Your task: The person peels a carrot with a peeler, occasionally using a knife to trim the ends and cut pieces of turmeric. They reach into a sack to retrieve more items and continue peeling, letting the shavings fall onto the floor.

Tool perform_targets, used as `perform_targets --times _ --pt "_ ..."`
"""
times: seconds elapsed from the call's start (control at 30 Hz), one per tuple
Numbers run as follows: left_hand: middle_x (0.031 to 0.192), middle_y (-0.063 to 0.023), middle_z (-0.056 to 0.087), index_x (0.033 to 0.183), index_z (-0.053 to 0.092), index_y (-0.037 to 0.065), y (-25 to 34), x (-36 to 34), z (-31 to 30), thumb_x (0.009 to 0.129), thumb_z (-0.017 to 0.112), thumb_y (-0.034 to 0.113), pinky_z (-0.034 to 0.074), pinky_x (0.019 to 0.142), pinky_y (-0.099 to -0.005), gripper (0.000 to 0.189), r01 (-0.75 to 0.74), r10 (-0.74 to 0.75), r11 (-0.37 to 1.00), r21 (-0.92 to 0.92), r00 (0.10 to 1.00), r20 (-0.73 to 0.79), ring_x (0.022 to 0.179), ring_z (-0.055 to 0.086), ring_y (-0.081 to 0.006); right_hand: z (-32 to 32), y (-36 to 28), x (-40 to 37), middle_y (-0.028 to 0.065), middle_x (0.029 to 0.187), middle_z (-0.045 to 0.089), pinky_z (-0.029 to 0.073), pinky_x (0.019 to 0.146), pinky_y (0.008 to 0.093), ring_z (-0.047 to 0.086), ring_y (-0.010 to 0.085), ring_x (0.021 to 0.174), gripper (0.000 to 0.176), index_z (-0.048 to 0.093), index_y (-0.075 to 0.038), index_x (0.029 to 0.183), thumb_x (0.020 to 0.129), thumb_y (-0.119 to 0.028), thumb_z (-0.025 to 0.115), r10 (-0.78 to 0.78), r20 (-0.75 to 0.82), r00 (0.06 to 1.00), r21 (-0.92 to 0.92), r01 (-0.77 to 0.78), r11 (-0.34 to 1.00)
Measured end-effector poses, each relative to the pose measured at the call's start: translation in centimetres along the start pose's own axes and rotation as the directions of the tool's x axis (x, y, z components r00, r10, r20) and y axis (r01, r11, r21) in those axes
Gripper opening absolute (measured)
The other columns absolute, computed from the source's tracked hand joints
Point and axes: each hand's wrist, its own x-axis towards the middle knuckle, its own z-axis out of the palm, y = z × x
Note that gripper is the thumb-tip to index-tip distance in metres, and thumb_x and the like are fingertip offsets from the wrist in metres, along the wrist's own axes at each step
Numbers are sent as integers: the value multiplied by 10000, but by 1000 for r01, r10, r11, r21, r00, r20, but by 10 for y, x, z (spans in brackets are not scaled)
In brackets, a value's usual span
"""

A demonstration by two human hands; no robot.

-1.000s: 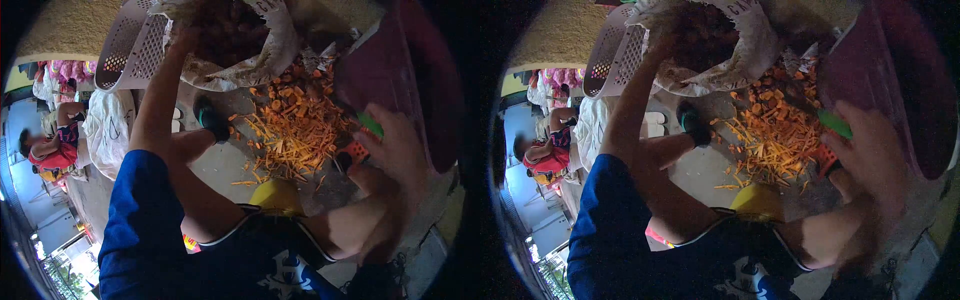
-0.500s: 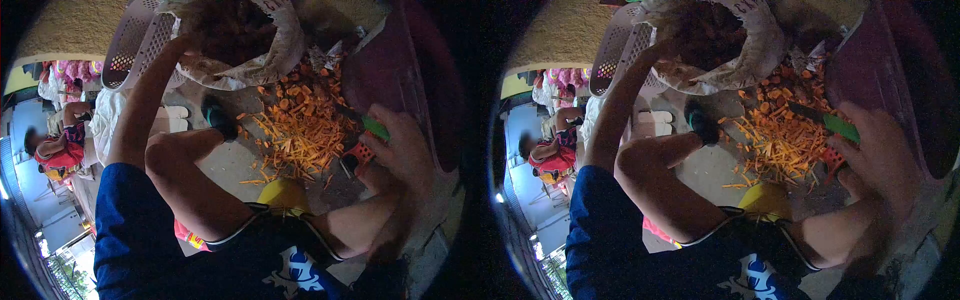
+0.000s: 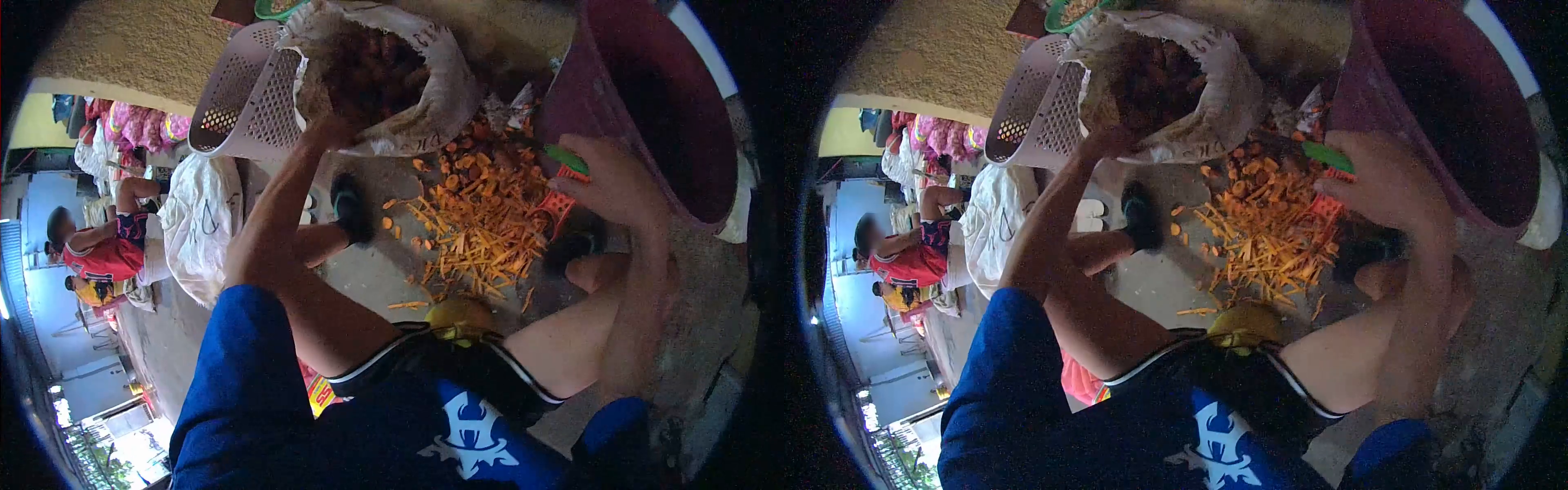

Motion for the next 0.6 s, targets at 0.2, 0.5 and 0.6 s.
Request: perform_targets --times 0.2,0.5,0.6 --pt "1054 -204 712 1308 595 163 31 -43 -56 971 546 358 552 774 -561 392 500 -501 622 -603 845 185 925 694 -428 6 6 -7 222 1035 672 503 896 469 658 391 997 489 614 -24 1206 848 -321 765 12 28 1000 -79 -10 997" --pt "1141 -245 657 1363 477 69 17 -37 -24 1021 496 359 510 861 -531 449 370 -425 425 -826 888 178 1063 656 -398 16 6 11 210 994 668 508 848 477 653 377 970 448 609 -39 1181 861 -324 740 -47 55 997 -125 54 991" --pt "1115 -153 661 1327 493 71 21 -48 -88 1021 544 344 516 812 -412 414 109 -430 -117 -987 891 149 954 657 -272 12 -1 16 205 1005 670 510 851 474 654 371 966 448 609 -45 1187 865 -329 737 -9 74 997 -79 15 997"
